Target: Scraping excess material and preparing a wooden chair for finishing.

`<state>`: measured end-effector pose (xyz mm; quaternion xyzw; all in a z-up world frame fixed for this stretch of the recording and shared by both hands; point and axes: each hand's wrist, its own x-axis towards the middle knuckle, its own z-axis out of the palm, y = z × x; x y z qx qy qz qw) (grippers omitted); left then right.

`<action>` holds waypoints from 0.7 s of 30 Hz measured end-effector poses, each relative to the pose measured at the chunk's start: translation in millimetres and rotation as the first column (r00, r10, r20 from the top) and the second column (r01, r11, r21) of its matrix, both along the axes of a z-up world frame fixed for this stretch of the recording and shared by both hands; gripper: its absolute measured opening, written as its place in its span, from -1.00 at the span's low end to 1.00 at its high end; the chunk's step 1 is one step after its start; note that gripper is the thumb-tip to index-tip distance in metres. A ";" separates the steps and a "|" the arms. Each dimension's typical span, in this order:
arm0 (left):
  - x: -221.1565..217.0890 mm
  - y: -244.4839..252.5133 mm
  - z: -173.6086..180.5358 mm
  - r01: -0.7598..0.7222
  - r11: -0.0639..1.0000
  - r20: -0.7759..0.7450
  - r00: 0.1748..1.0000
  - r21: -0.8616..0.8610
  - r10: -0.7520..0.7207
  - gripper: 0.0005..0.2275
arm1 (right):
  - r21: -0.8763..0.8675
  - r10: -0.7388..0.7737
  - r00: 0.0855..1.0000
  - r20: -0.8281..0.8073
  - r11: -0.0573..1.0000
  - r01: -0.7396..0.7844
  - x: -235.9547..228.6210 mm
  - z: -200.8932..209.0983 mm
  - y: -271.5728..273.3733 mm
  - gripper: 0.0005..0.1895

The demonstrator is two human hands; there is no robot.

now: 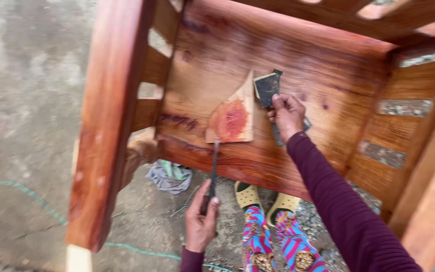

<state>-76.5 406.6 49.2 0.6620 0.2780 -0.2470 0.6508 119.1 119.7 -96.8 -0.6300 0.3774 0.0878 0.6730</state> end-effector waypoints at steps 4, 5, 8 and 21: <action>11.9 -5.7 -41.9 0.045 0.981 0.180 0.980 0.190 -0.080 -0.58 | -0.206 -0.024 0.999 0.033 0.978 0.030 -30.5 -6.5 3.0 -0.69; 11.3 -11.5 -45.4 0.057 0.985 0.182 0.979 0.164 -0.087 -0.58 | -0.232 -0.035 0.999 0.033 0.972 0.042 -40.9 5.8 4.1 -0.69; 8.3 -11.2 -45.3 0.085 0.905 0.234 0.952 0.416 -0.197 -0.61 | -0.527 0.230 0.971 -0.070 0.818 -0.232 -64.1 33.7 36.3 -0.83; -27.8 -33.4 18.6 0.004 0.943 -0.040 0.999 0.334 0.010 -0.50 | -0.232 0.129 0.978 -0.165 0.959 -0.165 -160.6 73.5 91.8 -0.62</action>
